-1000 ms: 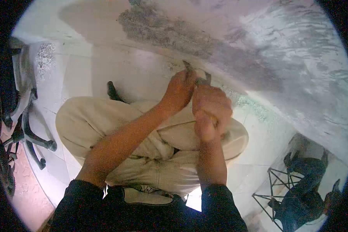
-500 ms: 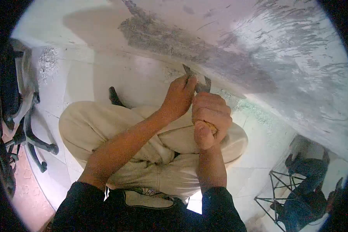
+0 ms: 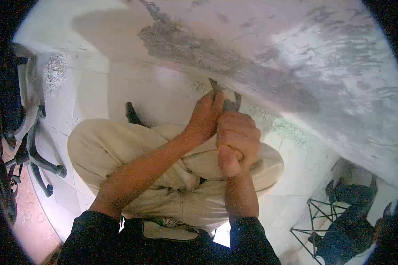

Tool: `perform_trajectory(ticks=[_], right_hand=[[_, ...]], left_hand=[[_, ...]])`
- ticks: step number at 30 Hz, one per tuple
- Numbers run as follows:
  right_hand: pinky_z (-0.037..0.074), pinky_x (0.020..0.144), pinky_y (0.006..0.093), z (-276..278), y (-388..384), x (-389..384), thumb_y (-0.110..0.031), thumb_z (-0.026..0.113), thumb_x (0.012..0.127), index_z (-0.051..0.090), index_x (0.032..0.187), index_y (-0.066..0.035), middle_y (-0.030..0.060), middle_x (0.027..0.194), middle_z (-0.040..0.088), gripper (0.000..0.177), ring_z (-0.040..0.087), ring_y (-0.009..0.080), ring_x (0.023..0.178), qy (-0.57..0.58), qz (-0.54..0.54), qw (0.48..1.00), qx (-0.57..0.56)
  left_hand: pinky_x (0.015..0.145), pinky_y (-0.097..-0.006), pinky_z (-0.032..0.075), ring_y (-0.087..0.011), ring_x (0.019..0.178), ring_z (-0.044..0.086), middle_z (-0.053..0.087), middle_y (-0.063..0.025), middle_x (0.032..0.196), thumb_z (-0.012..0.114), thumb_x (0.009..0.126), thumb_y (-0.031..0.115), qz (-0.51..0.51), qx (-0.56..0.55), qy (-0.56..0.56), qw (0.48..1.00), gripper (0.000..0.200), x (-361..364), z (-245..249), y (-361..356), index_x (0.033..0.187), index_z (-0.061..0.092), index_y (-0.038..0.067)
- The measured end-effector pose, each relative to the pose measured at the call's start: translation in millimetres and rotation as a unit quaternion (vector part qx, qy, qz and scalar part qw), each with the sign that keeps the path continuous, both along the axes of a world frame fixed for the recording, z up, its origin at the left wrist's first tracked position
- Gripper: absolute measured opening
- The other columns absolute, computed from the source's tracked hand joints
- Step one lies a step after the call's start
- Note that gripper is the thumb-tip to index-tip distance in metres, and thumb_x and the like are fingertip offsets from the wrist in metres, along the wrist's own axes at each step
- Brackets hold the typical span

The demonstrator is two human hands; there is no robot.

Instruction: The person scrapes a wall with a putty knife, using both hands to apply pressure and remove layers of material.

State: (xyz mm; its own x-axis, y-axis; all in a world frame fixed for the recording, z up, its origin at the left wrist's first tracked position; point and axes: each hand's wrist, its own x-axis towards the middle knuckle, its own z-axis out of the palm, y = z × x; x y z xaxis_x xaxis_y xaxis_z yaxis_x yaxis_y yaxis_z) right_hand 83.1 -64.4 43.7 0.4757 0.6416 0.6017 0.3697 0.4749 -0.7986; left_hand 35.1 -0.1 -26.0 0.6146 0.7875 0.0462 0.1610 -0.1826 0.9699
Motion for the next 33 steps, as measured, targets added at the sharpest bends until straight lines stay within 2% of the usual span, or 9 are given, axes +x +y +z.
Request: perform_trajectory(ticks=[6,8,14,17,18,21,24,31,33], right_hand=[[0.030,0.043,0.0324,6.2,0.9,-2.0,-0.030,0.056,0.082,0.041,0.047,0.000,0.0053,0.044,0.037,0.048,0.035,0.0200,0.038,-0.018,0.022,0.999,0.027],[0.030,0.043,0.0329,5.4,2.0,-4.4,-0.029,0.056,0.083,0.040,0.048,0.000,0.0051,0.043,0.037,0.048,0.034,0.0200,0.037,-0.032,0.014,0.999,0.026],[0.028,0.043,0.0335,-25.4,10.5,-4.1,-0.024,0.055,0.082,0.041,0.050,0.000,0.0055,0.048,0.040,0.042,0.037,0.0194,0.041,-0.050,-0.067,0.996,0.007],[0.029,0.044,0.0335,-4.5,-0.3,2.3,-0.020,0.054,0.080,0.043,0.052,-0.001,0.0059,0.051,0.043,0.036,0.039,0.0191,0.044,-0.036,0.034,0.999,0.013],[0.029,0.044,0.0329,-9.0,0.2,1.3,-0.019,0.054,0.078,0.043,0.052,-0.001,0.0056,0.051,0.042,0.033,0.039,0.0191,0.044,-0.025,0.022,0.999,0.035],[0.029,0.043,0.0320,-16.8,3.8,-0.9,-0.022,0.055,0.078,0.043,0.050,-0.002,0.0054,0.049,0.040,0.036,0.038,0.0190,0.042,-0.046,-0.019,0.999,0.017],[0.030,0.044,0.0324,2.9,1.3,-6.0,-0.026,0.055,0.080,0.042,0.048,-0.001,0.0052,0.046,0.038,0.043,0.037,0.0195,0.041,-0.042,-0.002,0.999,0.020],[0.033,0.044,0.0336,3.2,-0.1,-6.7,-0.031,0.056,0.082,0.042,0.048,0.000,0.0054,0.044,0.038,0.049,0.037,0.0205,0.039,-0.032,-0.004,0.999,0.030],[0.032,0.044,0.0333,-5.6,3.1,-7.6,-0.032,0.056,0.082,0.043,0.048,0.000,0.0057,0.044,0.038,0.049,0.037,0.0205,0.039,-0.022,0.004,0.999,0.032]], left_hand=[[0.064,-0.0487,0.043,-0.0448,0.074,0.054,0.055,-0.0274,0.079,0.045,0.091,0.019,-0.043,-0.004,0.020,0.999,0.028,-3.5,12.6,0.4,0.085,0.048,-0.008],[0.062,-0.0475,0.044,-0.0414,0.073,0.056,0.054,-0.0266,0.078,0.049,0.088,0.013,-0.054,0.202,0.051,0.977,0.021,-7.6,6.2,0.0,0.087,0.048,-0.008],[0.062,-0.0476,0.045,-0.0406,0.077,0.057,0.053,-0.0267,0.081,0.052,0.082,0.008,-0.056,0.175,0.070,0.981,0.017,-3.2,-28.5,3.8,0.088,0.048,-0.007],[0.063,-0.0473,0.046,-0.0404,0.077,0.057,0.053,-0.0264,0.081,0.054,0.080,0.008,-0.036,0.068,0.005,0.997,0.019,1.9,-17.0,-3.2,0.088,0.047,-0.008],[0.063,-0.0472,0.046,-0.0405,0.078,0.056,0.053,-0.0264,0.080,0.054,0.081,0.009,-0.070,0.211,0.052,0.974,0.020,-2.5,-14.6,1.5,0.088,0.047,-0.008],[0.073,-0.0494,0.043,-0.0428,0.087,0.053,0.054,-0.0251,0.092,0.050,0.084,0.007,-0.122,0.102,0.120,0.980,0.021,-7.1,-4.6,3.4,0.101,0.045,-0.003],[0.071,-0.0492,0.044,-0.0423,0.085,0.054,0.053,-0.0250,0.092,0.050,0.084,0.006,-0.098,0.166,0.052,0.980,0.021,-7.1,-1.9,-0.2,0.101,0.045,-0.003],[0.073,-0.0483,0.044,-0.0421,0.086,0.053,0.053,-0.0253,0.094,0.050,0.085,0.006,-0.104,0.136,0.062,0.983,0.020,-8.9,5.4,2.4,0.102,0.046,-0.004],[0.074,-0.0474,0.044,-0.0416,0.087,0.053,0.053,-0.0253,0.094,0.050,0.085,0.006,-0.084,-0.026,0.080,0.993,0.021,-10.1,3.1,3.8,0.103,0.046,-0.004]])
